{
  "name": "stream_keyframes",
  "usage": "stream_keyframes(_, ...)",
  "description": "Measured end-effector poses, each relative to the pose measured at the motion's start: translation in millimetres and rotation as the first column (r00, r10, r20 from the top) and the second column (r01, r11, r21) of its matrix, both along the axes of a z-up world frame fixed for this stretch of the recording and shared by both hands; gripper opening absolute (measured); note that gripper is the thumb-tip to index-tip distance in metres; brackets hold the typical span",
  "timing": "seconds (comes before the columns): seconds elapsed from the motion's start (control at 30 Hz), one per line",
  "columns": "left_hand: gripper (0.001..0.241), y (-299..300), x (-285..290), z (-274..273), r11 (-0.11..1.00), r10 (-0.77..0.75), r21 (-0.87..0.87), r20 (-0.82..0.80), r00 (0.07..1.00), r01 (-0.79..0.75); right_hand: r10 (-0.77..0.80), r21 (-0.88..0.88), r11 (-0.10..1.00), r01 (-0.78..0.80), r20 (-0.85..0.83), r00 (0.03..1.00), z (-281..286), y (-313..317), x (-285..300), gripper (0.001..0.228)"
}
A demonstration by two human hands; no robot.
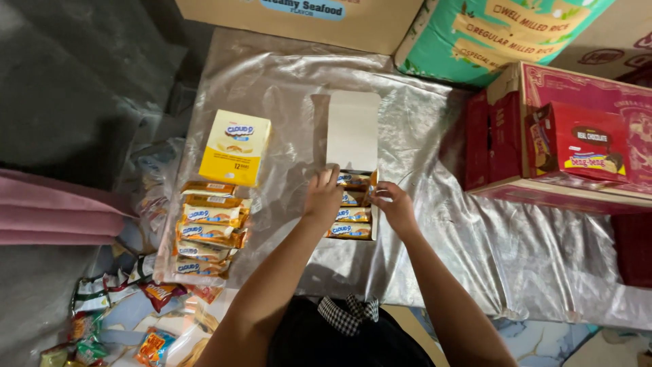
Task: The recorder is packing individual chocolate snack bars into a cardboard display box in a storage area.
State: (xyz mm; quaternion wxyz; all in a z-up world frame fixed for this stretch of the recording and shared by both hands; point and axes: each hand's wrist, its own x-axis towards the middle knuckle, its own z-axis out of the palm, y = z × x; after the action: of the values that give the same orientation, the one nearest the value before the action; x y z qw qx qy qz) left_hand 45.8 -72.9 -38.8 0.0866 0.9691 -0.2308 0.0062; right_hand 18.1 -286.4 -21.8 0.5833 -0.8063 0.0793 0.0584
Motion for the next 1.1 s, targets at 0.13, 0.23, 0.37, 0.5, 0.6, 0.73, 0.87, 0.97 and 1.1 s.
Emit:
stream_keyframes(0.13,0.022,-6,4,44,0.968,-0.035,0.246,-0.081,0.996,0.054,-0.036,-0.019,0.999,0.035,-0.064,0.997,7,2,-2,0.031)
stream_keyframes(0.23,0.020,-8,6,59,0.936,-0.060,0.331,-0.184,0.981,0.120,-0.037,0.047,0.998,0.041,-0.068,0.997,4,1,-2,0.034)
stream_keyframes(0.37,0.021,-10,7,6,0.948,-0.178,0.269,0.011,0.984,0.169,-0.034,0.101,0.994,0.037,-0.025,0.999,-12,-5,1,0.036)
stream_keyframes(0.5,0.020,-8,1,10,0.956,-0.181,0.215,-0.100,0.978,0.199,-0.036,0.153,0.988,0.038,-0.011,0.999,-6,-3,-3,0.034)
stream_keyframes(0.6,0.022,-8,2,2,0.971,-0.145,0.205,0.078,0.986,0.126,-0.036,0.115,0.993,0.038,-0.015,0.999,-8,-5,-2,0.034)
stream_keyframes(0.73,0.023,-12,7,41,0.921,-0.155,0.354,-0.055,0.986,0.165,-0.024,0.108,0.994,0.024,-0.002,1.000,-3,-2,-4,0.034)
stream_keyframes(0.87,0.031,-16,15,9,0.916,-0.197,0.345,-0.061,0.978,0.206,-0.026,0.021,0.999,0.027,-0.035,0.999,11,1,-7,0.036)
stream_keyframes(0.97,0.033,-12,9,37,0.920,-0.177,0.338,-0.092,0.980,0.198,-0.021,0.003,1.000,0.021,-0.032,0.999,16,1,-8,0.035)
stream_keyframes(1.1,0.031,-5,9,22,0.956,-0.131,0.245,-0.131,0.983,0.160,-0.027,0.018,0.999,0.027,-0.011,1.000,15,2,-9,0.034)
